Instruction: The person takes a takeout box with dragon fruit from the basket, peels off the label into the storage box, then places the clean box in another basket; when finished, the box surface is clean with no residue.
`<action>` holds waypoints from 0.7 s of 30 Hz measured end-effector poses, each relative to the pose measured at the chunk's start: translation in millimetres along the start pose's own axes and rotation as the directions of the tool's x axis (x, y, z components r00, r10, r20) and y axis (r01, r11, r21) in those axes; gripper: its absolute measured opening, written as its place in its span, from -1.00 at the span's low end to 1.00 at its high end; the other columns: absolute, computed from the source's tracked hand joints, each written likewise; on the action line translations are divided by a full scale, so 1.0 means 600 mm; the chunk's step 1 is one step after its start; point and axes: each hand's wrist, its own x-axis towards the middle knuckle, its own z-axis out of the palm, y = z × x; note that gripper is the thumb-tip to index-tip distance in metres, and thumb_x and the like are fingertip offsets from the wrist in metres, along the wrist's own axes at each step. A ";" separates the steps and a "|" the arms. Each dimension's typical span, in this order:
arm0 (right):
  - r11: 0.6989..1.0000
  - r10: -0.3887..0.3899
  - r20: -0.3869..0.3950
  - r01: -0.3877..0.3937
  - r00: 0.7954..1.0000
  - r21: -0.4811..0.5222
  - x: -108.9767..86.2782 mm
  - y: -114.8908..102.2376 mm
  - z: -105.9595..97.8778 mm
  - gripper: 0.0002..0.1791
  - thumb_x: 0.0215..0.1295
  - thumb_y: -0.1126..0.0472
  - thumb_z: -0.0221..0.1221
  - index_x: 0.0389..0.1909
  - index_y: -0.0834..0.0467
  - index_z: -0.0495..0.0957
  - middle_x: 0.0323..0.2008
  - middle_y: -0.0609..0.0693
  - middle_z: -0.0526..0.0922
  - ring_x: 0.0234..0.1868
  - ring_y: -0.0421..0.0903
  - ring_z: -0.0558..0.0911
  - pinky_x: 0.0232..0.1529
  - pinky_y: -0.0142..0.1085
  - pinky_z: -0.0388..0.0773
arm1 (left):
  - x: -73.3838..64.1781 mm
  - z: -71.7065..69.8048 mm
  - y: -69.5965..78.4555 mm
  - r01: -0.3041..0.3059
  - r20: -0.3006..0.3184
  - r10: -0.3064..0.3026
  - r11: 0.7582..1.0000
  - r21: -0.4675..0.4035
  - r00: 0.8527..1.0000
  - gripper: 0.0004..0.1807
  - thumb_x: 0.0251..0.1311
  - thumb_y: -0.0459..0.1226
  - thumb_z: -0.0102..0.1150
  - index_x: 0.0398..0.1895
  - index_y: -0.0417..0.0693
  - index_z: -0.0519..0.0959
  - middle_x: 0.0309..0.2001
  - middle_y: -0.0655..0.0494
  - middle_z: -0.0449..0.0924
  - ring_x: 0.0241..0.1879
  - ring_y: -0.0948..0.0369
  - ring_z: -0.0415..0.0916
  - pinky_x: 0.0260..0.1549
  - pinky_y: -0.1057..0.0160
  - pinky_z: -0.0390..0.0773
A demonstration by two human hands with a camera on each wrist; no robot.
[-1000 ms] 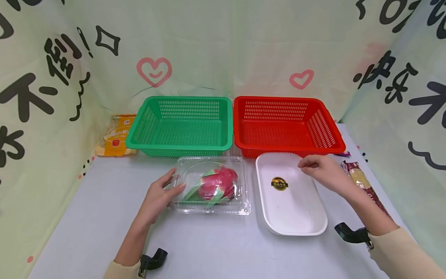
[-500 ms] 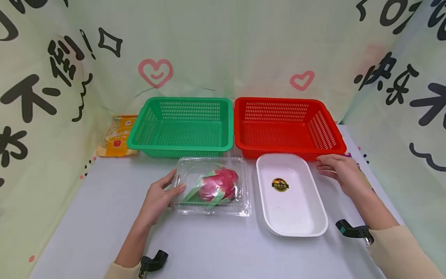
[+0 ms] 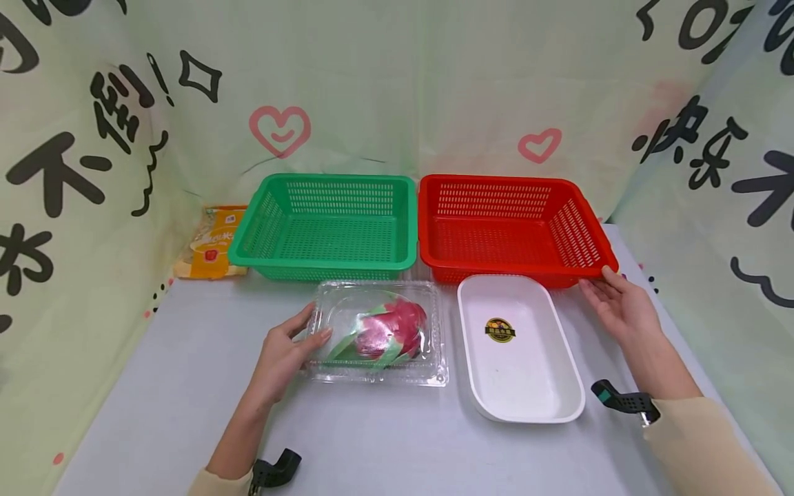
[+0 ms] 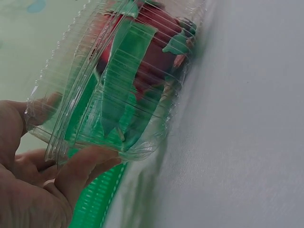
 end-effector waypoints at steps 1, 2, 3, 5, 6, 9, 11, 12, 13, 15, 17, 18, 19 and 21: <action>1.000 -0.004 -0.008 0.004 1.000 0.028 0.002 0.001 0.000 -0.51 0.32 0.28 0.24 0.20 -0.20 0.47 0.06 -0.09 0.67 0.36 -0.22 0.44 0.29 -0.27 0.51 | 0.000 0.000 0.000 -0.001 -0.002 0.001 1.000 -0.003 1.000 -0.17 0.17 -0.02 0.38 0.50 0.12 0.27 0.47 -0.13 0.27 0.03 0.04 0.46 -0.45 0.29 0.62; 0.999 -0.010 -0.015 0.011 1.000 0.045 0.004 0.001 0.001 -0.49 0.31 0.30 0.24 0.20 -0.20 0.47 0.07 -0.09 0.66 0.39 -0.24 0.40 0.29 -0.27 0.51 | 0.000 0.001 0.000 -0.001 -0.003 0.001 1.000 -0.006 1.000 -0.18 0.17 -0.02 0.38 0.50 0.12 0.27 0.47 -0.13 0.27 0.06 0.03 0.44 -0.45 0.30 0.62; 0.998 -0.016 -0.022 0.017 1.000 0.056 0.005 0.002 0.002 -0.48 0.31 0.31 0.24 0.21 -0.21 0.46 0.08 -0.10 0.66 0.42 -0.25 0.37 0.28 -0.28 0.51 | 0.000 0.001 0.000 -0.003 -0.004 0.003 1.000 -0.010 1.000 -0.18 0.18 -0.03 0.38 0.50 0.12 0.27 0.47 -0.13 0.27 0.08 0.02 0.43 -0.45 0.30 0.62; 0.997 -0.033 -0.034 0.035 0.999 0.065 0.008 0.005 0.004 -0.44 0.29 0.33 0.25 0.22 -0.23 0.43 0.10 -0.12 0.64 0.46 -0.25 0.32 0.28 -0.28 0.51 | -0.001 0.001 -0.001 -0.006 -0.007 0.006 1.000 -0.019 1.000 -0.18 0.18 -0.04 0.38 0.50 0.12 0.27 0.47 -0.13 0.26 0.11 0.01 0.42 -0.46 0.31 0.62; 0.997 -0.043 -0.038 0.045 0.998 0.062 0.008 0.006 0.005 -0.42 0.29 0.34 0.25 0.23 -0.24 0.42 0.11 -0.13 0.62 0.47 -0.26 0.30 0.27 -0.28 0.51 | -0.001 0.002 -0.001 -0.011 -0.010 0.010 1.000 -0.024 1.000 -0.19 0.18 -0.05 0.38 0.49 0.11 0.28 0.47 -0.13 0.26 0.12 0.01 0.42 -0.47 0.31 0.62; 0.996 -0.067 -0.051 0.070 0.996 0.050 0.009 0.010 0.008 -0.39 0.27 0.34 0.27 0.24 -0.26 0.40 0.15 -0.17 0.59 0.49 -0.27 0.26 0.26 -0.28 0.52 | -0.001 0.002 -0.002 -0.025 -0.016 0.024 0.999 -0.028 1.000 -0.21 0.19 -0.06 0.37 0.49 0.11 0.29 0.47 -0.13 0.27 0.09 0.01 0.44 -0.49 0.32 0.62; 0.996 -0.074 -0.056 0.077 0.996 0.046 0.009 0.011 0.009 -0.38 0.27 0.33 0.27 0.24 -0.26 0.40 0.16 -0.18 0.58 0.49 -0.27 0.25 0.25 -0.28 0.53 | -0.002 0.002 -0.003 -0.033 -0.016 0.033 0.999 -0.027 0.999 -0.22 0.20 -0.06 0.36 0.49 0.11 0.29 0.46 -0.12 0.28 0.04 0.03 0.46 -0.50 0.32 0.61; 0.996 -0.076 -0.058 0.078 0.995 0.045 0.009 0.011 0.009 -0.38 0.27 0.33 0.27 0.24 -0.26 0.40 0.16 -0.19 0.57 0.50 -0.27 0.25 0.25 -0.28 0.53 | -0.002 0.002 -0.003 -0.034 -0.014 0.034 0.999 -0.027 0.999 -0.22 0.21 -0.06 0.35 0.49 0.11 0.29 0.46 -0.12 0.29 0.01 0.04 0.47 -0.50 0.32 0.61; 0.996 -0.076 -0.058 0.078 0.995 0.047 0.009 0.011 0.009 -0.38 0.27 0.33 0.27 0.24 -0.26 0.40 0.16 -0.19 0.57 0.50 -0.27 0.25 0.24 -0.28 0.53 | -0.002 0.002 -0.003 -0.034 -0.011 0.034 0.999 -0.026 0.999 -0.22 0.21 -0.06 0.35 0.48 0.12 0.29 0.46 -0.11 0.30 -0.03 0.05 0.48 -0.50 0.32 0.60; 0.996 -0.079 -0.058 0.081 0.995 0.041 0.009 0.011 0.009 -0.38 0.27 0.33 0.27 0.25 -0.26 0.39 0.16 -0.18 0.57 0.50 -0.26 0.25 0.24 -0.27 0.54 | -0.003 0.000 -0.002 -0.031 -0.005 0.031 0.999 -0.029 1.000 -0.23 0.21 -0.05 0.35 0.48 0.13 0.29 0.46 -0.10 0.30 -0.08 0.09 0.49 -0.49 0.32 0.60; 0.996 -0.081 -0.057 0.083 0.995 0.031 0.009 0.010 0.009 -0.38 0.27 0.32 0.27 0.25 -0.26 0.39 0.16 -0.18 0.57 0.50 -0.26 0.25 0.23 -0.27 0.54 | -0.004 -0.002 0.000 -0.026 0.006 0.026 0.999 -0.041 1.000 -0.23 0.22 -0.06 0.34 0.49 0.14 0.29 0.46 -0.09 0.30 -0.12 0.12 0.49 -0.49 0.32 0.60; 0.996 -0.082 -0.056 0.084 0.995 0.027 0.009 0.010 0.009 -0.39 0.27 0.32 0.27 0.25 -0.26 0.39 0.16 -0.18 0.57 0.49 -0.26 0.25 0.23 -0.27 0.54 | -0.004 -0.003 0.002 -0.026 0.011 0.026 0.999 -0.048 1.000 -0.23 0.22 -0.06 0.34 0.49 0.14 0.29 0.46 -0.09 0.29 -0.13 0.13 0.50 -0.49 0.32 0.59; 0.996 -0.082 -0.055 0.083 0.995 0.024 0.010 0.009 0.009 -0.39 0.27 0.32 0.27 0.24 -0.26 0.39 0.16 -0.18 0.58 0.49 -0.26 0.26 0.24 -0.27 0.54 | -0.004 -0.004 0.003 -0.028 0.016 0.029 0.998 -0.056 0.999 -0.23 0.22 -0.07 0.34 0.49 0.14 0.29 0.46 -0.09 0.29 -0.13 0.14 0.50 -0.50 0.31 0.60; 0.997 -0.075 -0.050 0.076 0.996 0.025 0.010 0.007 0.010 -0.40 0.28 0.33 0.27 0.24 -0.25 0.39 0.14 -0.16 0.59 0.49 -0.26 0.27 0.24 -0.27 0.53 | -0.004 -0.007 0.007 -0.034 0.027 0.036 0.997 -0.076 0.999 -0.24 0.22 -0.08 0.34 0.49 0.13 0.29 0.46 -0.09 0.29 -0.14 0.14 0.51 -0.51 0.31 0.60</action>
